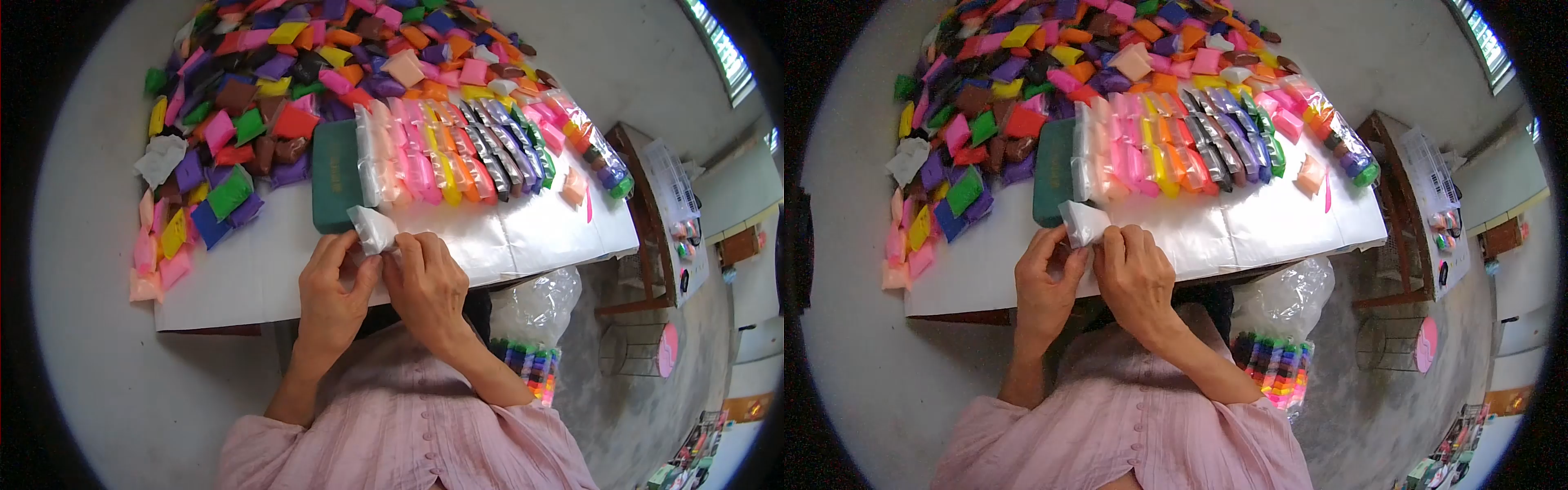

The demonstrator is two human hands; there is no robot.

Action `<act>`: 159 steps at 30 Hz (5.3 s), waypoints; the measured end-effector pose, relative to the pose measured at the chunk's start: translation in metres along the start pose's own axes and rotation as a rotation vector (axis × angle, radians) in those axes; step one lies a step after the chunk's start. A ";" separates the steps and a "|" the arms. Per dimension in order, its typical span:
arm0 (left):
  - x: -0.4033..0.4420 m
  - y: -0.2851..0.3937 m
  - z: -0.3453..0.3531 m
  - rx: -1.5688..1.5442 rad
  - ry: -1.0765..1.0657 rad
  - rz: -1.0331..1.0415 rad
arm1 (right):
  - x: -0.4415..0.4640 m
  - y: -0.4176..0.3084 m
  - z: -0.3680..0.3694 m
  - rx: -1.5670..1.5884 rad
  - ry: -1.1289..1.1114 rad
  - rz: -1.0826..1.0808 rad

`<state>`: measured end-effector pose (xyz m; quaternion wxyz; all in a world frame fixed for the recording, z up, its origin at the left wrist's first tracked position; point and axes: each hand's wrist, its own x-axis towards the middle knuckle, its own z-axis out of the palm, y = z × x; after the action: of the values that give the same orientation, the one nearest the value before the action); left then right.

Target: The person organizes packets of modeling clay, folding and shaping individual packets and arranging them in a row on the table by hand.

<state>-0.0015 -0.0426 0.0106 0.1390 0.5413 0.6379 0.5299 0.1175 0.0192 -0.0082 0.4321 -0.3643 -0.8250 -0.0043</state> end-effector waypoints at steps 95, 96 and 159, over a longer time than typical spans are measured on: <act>0.158 -0.078 -0.003 0.425 -0.121 0.349 | 0.000 -0.005 0.014 -0.067 -0.036 0.139; 0.158 -0.078 -0.003 0.425 -0.118 0.348 | -0.001 -0.004 0.014 -0.065 -0.036 0.140; -0.021 0.037 0.070 0.423 -0.160 0.415 | -0.031 0.048 -0.080 0.094 -0.117 0.457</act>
<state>0.0792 -0.0291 0.0053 -0.0383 0.7169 0.5968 0.3583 0.2143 0.0107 0.0048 0.3898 -0.5206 -0.7440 0.1530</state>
